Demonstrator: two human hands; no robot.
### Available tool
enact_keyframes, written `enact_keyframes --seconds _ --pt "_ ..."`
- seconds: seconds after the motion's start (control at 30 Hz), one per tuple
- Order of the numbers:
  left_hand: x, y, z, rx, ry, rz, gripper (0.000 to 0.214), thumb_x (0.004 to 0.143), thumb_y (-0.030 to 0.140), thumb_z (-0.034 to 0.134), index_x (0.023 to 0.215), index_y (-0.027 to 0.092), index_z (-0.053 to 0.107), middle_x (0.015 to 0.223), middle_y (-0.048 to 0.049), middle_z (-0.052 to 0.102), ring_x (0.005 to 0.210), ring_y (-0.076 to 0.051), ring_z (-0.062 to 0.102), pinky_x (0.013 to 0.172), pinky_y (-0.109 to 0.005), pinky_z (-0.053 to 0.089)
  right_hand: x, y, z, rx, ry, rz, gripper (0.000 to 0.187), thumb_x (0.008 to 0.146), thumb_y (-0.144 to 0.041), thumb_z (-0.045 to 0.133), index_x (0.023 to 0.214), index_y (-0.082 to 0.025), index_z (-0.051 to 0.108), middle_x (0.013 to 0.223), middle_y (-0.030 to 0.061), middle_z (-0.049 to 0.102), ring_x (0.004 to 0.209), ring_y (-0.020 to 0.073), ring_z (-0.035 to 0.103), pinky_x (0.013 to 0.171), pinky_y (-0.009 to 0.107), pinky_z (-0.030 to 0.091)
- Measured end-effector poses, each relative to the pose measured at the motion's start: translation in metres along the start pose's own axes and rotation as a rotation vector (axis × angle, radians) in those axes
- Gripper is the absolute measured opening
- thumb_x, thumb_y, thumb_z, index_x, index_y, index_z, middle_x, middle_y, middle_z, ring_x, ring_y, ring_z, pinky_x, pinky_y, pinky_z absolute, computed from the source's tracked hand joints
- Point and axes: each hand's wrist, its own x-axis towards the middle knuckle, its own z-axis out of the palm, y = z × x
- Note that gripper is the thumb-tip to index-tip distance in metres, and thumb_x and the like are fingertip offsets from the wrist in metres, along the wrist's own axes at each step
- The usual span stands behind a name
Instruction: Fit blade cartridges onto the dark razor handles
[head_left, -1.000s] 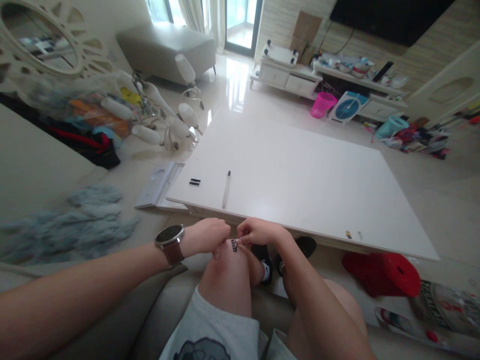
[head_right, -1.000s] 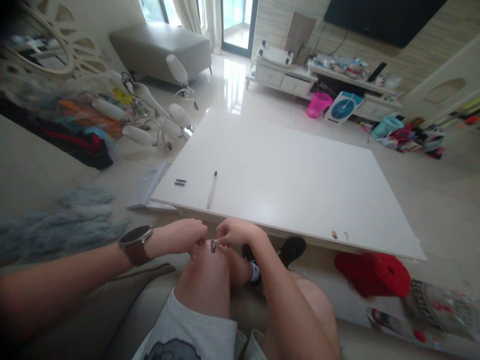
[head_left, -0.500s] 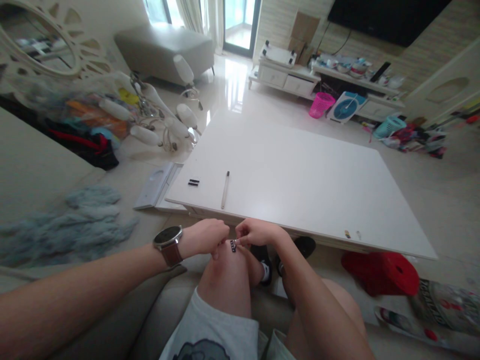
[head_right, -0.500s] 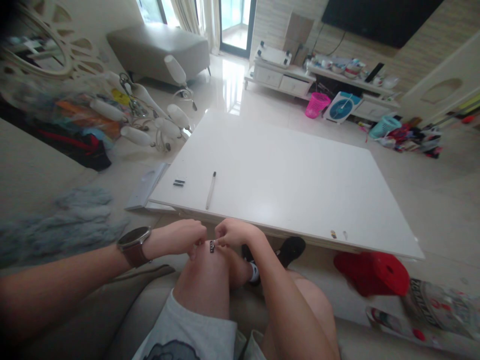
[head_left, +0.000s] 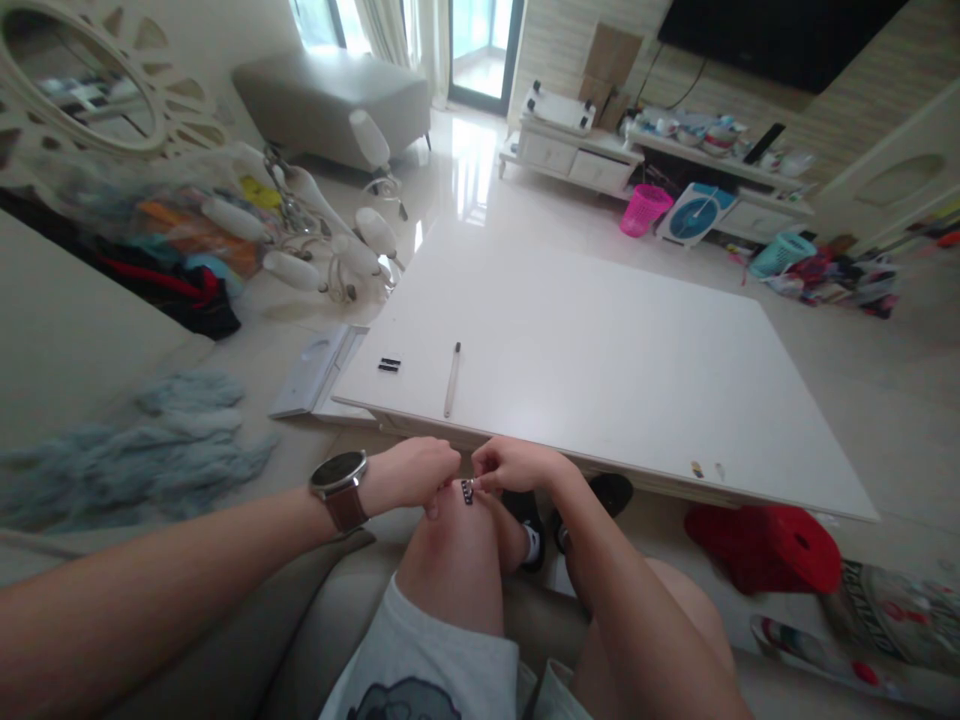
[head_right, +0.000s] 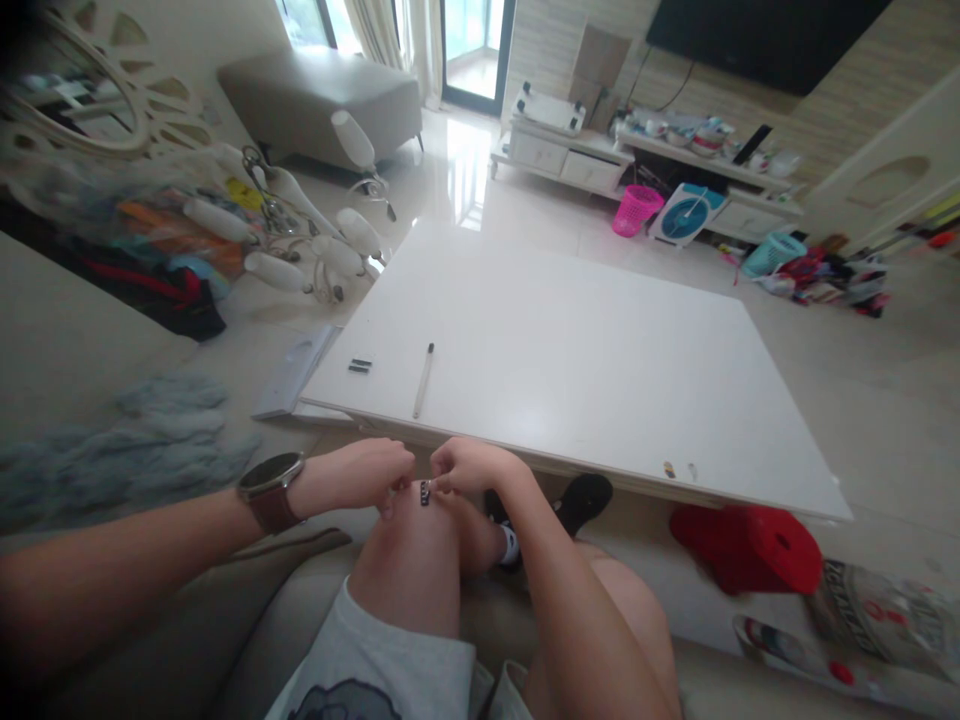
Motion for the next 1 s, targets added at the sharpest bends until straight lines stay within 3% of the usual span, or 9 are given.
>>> enact_keyframes --seconds 1.0 --pt "0.0015 -0.0024 0.0031 0.009 0.015 0.011 0.024 0.069 0.030 0.086 0.087 0.016 0.079 0.088 -0.0110 0.075 0.089 -0.030 0.070 0.081 -0.036 0.054 -0.0004 -0.0016 -0.0004 -0.018 -0.004 -0.008 0.010 0.079 -0.020 0.068 0.073 -0.016 0.062 0.062 -0.0037 0.061 0.059 0.0099 0.056 0.056 0.020 0.038"
